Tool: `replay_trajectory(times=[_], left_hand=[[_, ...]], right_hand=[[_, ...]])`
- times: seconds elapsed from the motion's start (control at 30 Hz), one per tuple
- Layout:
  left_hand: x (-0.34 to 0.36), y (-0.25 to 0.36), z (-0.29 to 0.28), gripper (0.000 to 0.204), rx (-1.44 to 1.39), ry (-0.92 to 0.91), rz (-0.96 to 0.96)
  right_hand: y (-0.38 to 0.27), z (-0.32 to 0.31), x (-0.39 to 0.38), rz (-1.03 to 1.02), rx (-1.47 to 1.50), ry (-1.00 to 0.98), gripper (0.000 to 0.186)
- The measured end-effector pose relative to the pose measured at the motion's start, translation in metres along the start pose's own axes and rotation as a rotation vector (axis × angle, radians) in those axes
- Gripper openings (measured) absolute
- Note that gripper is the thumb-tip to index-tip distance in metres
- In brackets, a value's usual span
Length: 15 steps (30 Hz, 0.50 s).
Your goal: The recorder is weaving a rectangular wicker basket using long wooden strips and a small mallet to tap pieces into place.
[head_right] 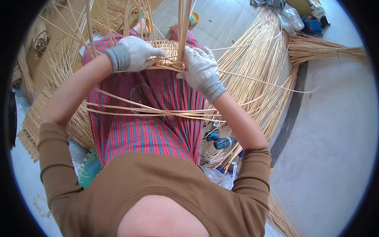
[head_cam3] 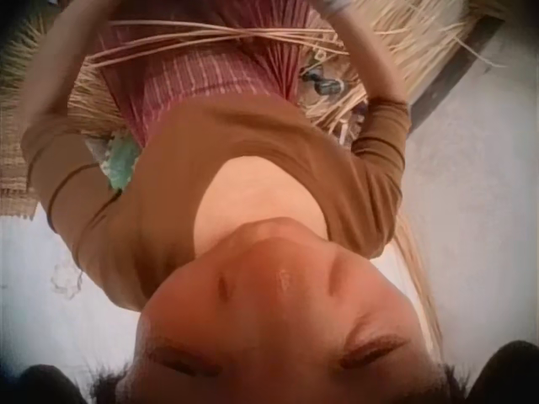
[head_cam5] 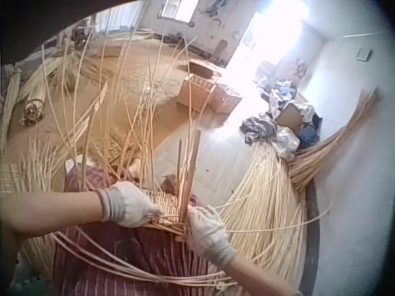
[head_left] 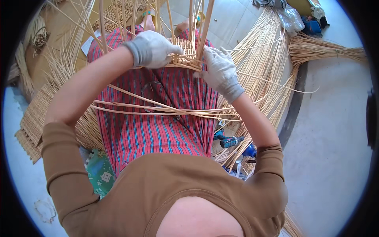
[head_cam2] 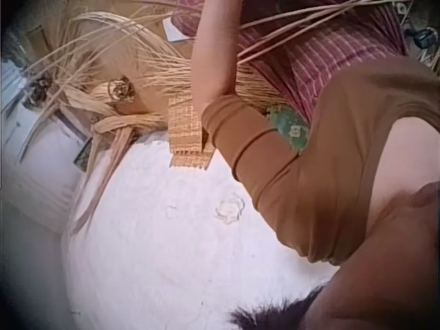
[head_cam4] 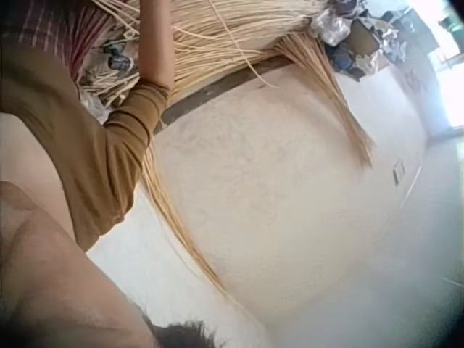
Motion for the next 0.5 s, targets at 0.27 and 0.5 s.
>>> replay_trajectory(times=[0.27,0.5], left_hand=[[-0.009,0.038,-0.014,0.041,0.075,0.329,-0.202],[-0.010,0.022,-0.016,0.034,0.055,0.473,-0.172]], right_hand=[[-0.006,-0.007,0.001,-0.171,-0.030,0.133,0.045],[-0.003,-0.010,0.027,-0.242,-0.122,0.044,0.034]])
Point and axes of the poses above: each hand's wrist, its own x-axis towards the middle knuckle, its own z-axis out of the palm, y = z × x, the point moved 10 cm from there along x, towards the middle knuckle, and after that the axes turned 15 degrees about -y, right-handed, at the moved point
